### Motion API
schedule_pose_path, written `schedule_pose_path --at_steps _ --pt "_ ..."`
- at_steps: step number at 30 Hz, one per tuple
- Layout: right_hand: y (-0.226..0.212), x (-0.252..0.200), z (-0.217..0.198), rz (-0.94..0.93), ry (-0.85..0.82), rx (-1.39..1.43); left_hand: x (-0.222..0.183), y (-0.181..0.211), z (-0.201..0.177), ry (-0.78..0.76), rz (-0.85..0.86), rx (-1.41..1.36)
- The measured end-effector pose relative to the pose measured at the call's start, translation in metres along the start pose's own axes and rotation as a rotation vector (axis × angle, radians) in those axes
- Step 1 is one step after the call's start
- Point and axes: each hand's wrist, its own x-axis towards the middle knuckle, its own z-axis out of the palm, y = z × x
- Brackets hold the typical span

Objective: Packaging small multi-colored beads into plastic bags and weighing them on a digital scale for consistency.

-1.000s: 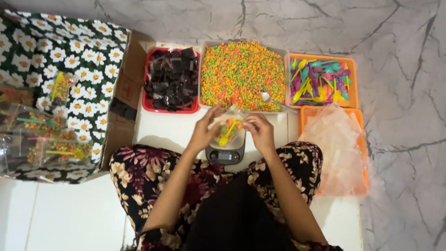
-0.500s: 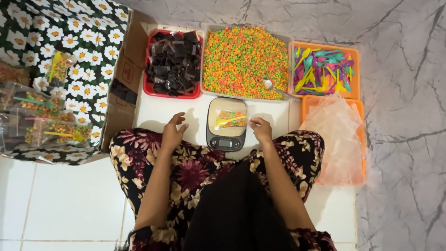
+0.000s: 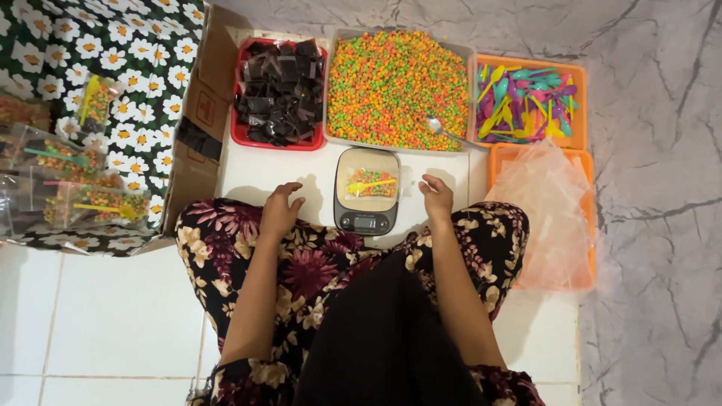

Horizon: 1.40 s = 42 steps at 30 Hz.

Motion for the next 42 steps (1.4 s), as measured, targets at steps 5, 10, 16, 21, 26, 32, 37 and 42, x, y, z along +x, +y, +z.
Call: schedule_pose_path --at_steps 5,10,16,21,26,32,37,42 --pt "0.003 0.008 0.000 0.007 0.022 0.079 -0.007 0.012 -0.007 -0.017 -0.001 0.005" --pt "0.032 0.046 -0.003 -0.002 0.158 0.172 -0.007 0.014 -0.007 -0.018 -0.008 0.006" --pt "0.068 0.113 -0.018 0.028 0.310 -0.033 -0.004 0.013 -0.006 -0.028 -0.018 0.000" --pt "0.070 0.106 0.001 -0.068 0.067 -0.510 0.000 0.012 -0.003 -0.066 -0.043 0.027" --pt "0.072 0.103 0.024 -0.077 -0.052 -0.708 -0.002 0.026 -0.009 -0.073 -0.050 -0.001" --pt "0.050 0.094 0.023 -0.190 -0.117 -0.713 0.004 0.020 -0.005 -0.095 -0.054 -0.020" --pt "-0.029 0.044 -0.002 -0.338 -0.010 -0.114 0.007 0.024 -0.002 -0.103 -0.070 -0.047" --pt "-0.048 0.017 -0.015 -0.219 0.049 0.281 0.012 0.017 0.004 -0.088 -0.036 -0.082"
